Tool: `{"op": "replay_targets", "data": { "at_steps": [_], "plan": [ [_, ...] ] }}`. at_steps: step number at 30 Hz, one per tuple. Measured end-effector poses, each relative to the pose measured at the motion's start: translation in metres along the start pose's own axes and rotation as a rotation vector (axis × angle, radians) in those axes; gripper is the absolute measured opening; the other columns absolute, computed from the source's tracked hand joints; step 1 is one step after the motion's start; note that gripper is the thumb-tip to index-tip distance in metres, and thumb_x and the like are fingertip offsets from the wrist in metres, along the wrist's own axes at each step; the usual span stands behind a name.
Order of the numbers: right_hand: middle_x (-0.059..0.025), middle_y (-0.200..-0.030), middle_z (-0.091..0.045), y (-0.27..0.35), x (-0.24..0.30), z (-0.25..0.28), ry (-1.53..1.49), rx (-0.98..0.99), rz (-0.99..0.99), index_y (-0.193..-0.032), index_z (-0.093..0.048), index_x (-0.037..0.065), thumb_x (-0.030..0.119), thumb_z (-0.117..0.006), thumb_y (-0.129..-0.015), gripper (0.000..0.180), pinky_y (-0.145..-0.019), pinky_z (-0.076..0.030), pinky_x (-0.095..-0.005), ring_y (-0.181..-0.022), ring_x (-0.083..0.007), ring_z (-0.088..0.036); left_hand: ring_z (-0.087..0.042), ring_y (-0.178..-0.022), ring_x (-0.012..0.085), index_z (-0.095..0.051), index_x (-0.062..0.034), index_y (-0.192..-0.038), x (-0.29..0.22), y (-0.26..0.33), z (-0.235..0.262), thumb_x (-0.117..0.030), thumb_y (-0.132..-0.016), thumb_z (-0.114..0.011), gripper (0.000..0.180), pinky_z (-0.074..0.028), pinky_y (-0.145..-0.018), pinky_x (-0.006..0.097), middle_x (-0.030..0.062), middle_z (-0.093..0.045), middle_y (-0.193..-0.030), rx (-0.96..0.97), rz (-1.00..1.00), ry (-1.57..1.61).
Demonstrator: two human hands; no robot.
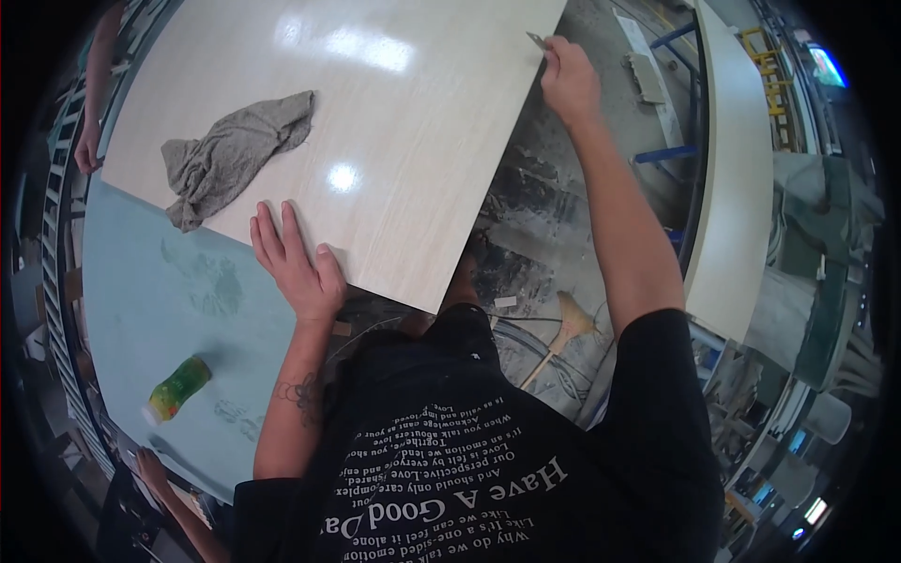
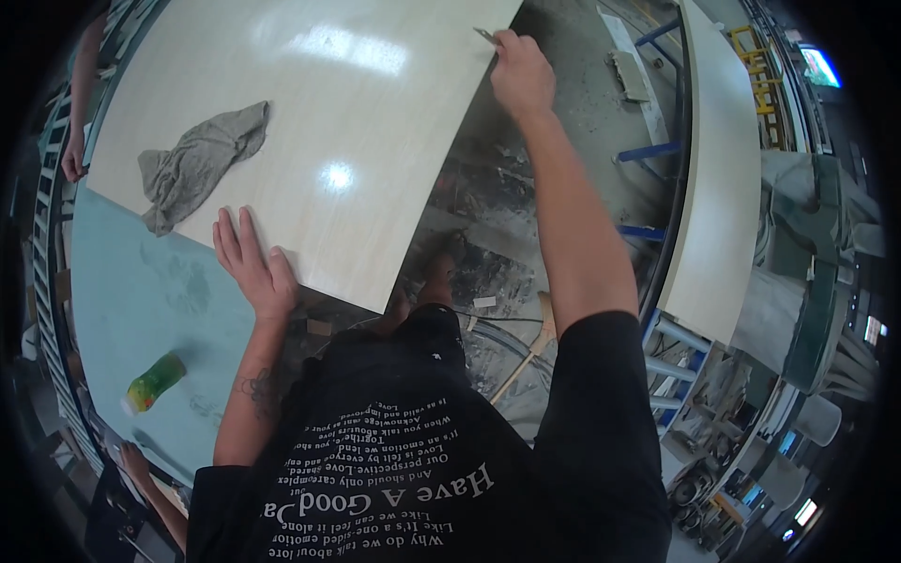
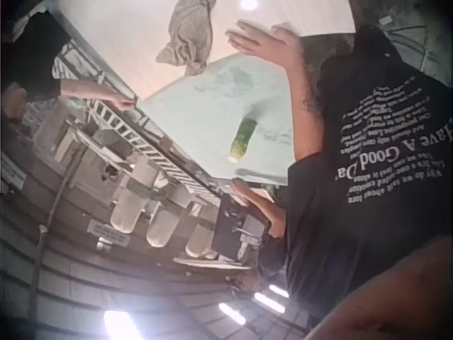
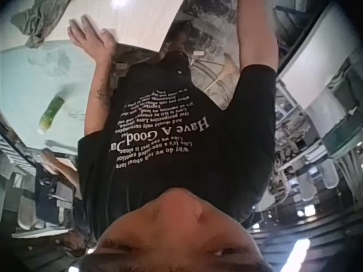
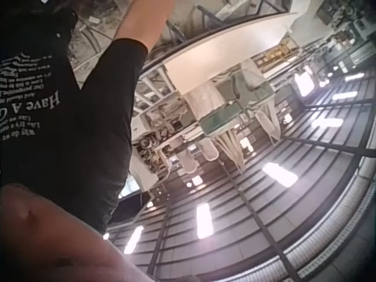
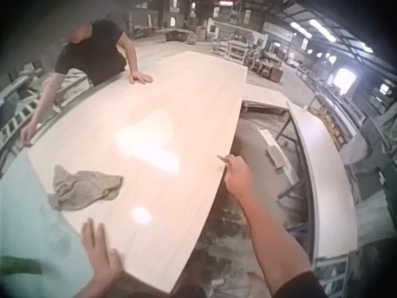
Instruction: Cleaning the surface of a large board with a cloth and using a small hand tool to trim and clean its edges.
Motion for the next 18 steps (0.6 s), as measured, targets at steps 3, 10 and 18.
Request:
{"op": "replay_targets", "data": {
  "at_steps": [3, 10, 18],
  "plan": [
    [-0.0165, -0.104, -0.071, 0.028, 0.021, 0.013, -0.072, -0.070, 0.060, -0.114, -0.071, 0.009, 0.006, -0.061, -0.097, 0.020, -0.084, -0.056, -0.0468, -0.099, -0.0389, -0.069, -0.025, -0.153, 0.0543, -0.049, 0.0031, -0.154, -0.005, 0.000, -0.001, -0.021, -0.088, -0.054, 0.071, -0.021, -0.127, 0.061, 0.0310, -0.032, -0.167, 0.008, 0.011, 0.016],
    [-0.0161, -0.105, -0.069, 0.117, 0.090, 0.037, -0.188, -0.039, 0.012, -0.108, -0.072, 0.005, -0.004, -0.062, -0.091, 0.022, -0.083, -0.057, -0.0439, -0.095, -0.0374, -0.070, -0.025, -0.153, 0.0547, -0.049, 0.0031, -0.154, -0.001, 0.001, 0.000, -0.020, -0.087, -0.055, 0.071, -0.021, -0.126, 0.061, 0.0309, -0.032, -0.167, 0.000, 0.006, 0.032],
    [-0.0153, -0.099, -0.065, 0.250, 0.172, 0.076, -0.446, 0.060, -0.027, -0.099, -0.072, 0.002, -0.008, -0.067, -0.083, 0.020, -0.071, -0.056, -0.0401, -0.086, -0.0320, -0.069, -0.024, -0.155, 0.0536, -0.048, 0.0028, -0.155, -0.001, 0.002, 0.000, -0.019, -0.087, -0.055, 0.071, -0.020, -0.127, 0.061, 0.0301, -0.032, -0.168, 0.016, -0.023, 0.015]
  ]
}}
Point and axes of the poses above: each hand's wrist, its own y-axis away from the middle knuckle, its own z-axis out of the back of the hand, x = y × z, the point moved 4 cm from there along -y, towards the middle knuckle
